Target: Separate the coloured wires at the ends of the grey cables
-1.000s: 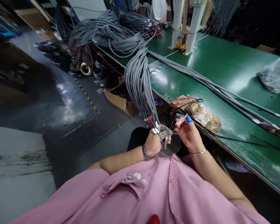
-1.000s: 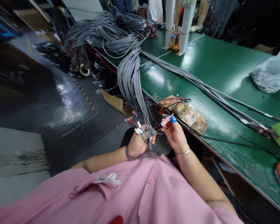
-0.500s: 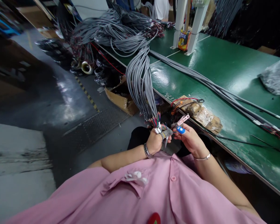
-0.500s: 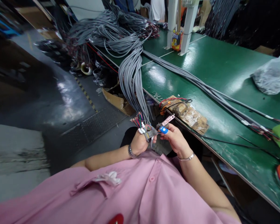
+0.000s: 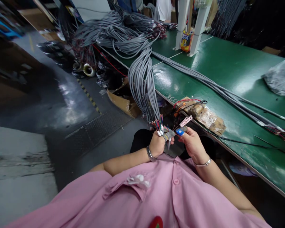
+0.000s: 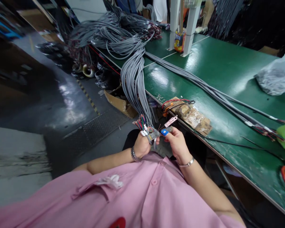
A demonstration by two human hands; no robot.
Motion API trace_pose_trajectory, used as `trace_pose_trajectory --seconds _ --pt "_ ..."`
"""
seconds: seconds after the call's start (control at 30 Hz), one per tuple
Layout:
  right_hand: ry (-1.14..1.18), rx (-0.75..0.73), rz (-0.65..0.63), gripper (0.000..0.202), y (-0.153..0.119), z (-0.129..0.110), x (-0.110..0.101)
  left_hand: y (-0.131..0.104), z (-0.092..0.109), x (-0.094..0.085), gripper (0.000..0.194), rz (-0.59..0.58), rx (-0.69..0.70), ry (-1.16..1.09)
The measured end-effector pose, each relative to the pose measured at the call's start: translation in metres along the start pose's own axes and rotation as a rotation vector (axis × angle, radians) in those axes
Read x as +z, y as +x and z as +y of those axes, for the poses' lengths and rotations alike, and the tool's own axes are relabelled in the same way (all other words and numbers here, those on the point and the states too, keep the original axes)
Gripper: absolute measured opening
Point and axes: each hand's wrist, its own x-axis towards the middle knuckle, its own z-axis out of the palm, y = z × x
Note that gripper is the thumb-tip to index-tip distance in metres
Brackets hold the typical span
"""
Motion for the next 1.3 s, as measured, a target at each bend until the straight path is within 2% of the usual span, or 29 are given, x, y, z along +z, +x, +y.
trace_pose_trajectory --seconds 0.1,0.2,0.3,0.4,0.47,0.57,0.77,0.87,1.1,1.2,1.3 --pt "0.012 -0.018 -0.039 0.020 -0.001 0.001 -0.004 0.000 0.002 0.001 0.029 0.015 -0.011 -0.022" --pt "0.109 0.028 -0.119 0.023 0.000 0.001 -0.012 -0.001 0.005 0.003 0.028 -0.004 -0.003 -0.079" --pt "0.244 0.082 -0.141 0.038 0.008 -0.001 -0.020 -0.004 0.008 0.005 0.027 -0.024 0.012 -0.139" --pt "0.273 0.078 -0.107 0.054 0.019 -0.005 -0.021 -0.005 0.012 0.009 0.028 -0.026 -0.009 -0.131" --pt "0.265 0.057 -0.053 0.052 0.026 -0.007 -0.018 -0.005 0.014 0.012 0.029 -0.025 -0.018 -0.107" --pt "0.292 0.006 0.011 0.039 0.033 -0.007 -0.012 -0.004 0.015 0.017 0.030 -0.015 -0.012 -0.086" --pt "0.424 -0.067 0.028 0.033 0.034 -0.004 -0.005 0.000 0.013 0.020 0.028 -0.026 -0.034 -0.064" --pt "0.417 -0.071 0.042 0.033 0.034 -0.003 -0.004 0.001 0.011 0.020 0.029 -0.028 -0.033 -0.053" --pt "0.354 0.037 -0.051 0.049 0.030 -0.001 -0.015 -0.002 0.009 0.012 0.032 -0.042 -0.036 -0.026" --pt "0.289 0.100 -0.151 0.052 0.023 -0.003 -0.025 -0.005 0.008 0.006 0.031 -0.051 -0.025 -0.017" --pt "0.151 0.149 -0.262 0.045 0.015 -0.007 -0.033 -0.006 0.006 0.001 0.032 -0.043 -0.036 0.008"
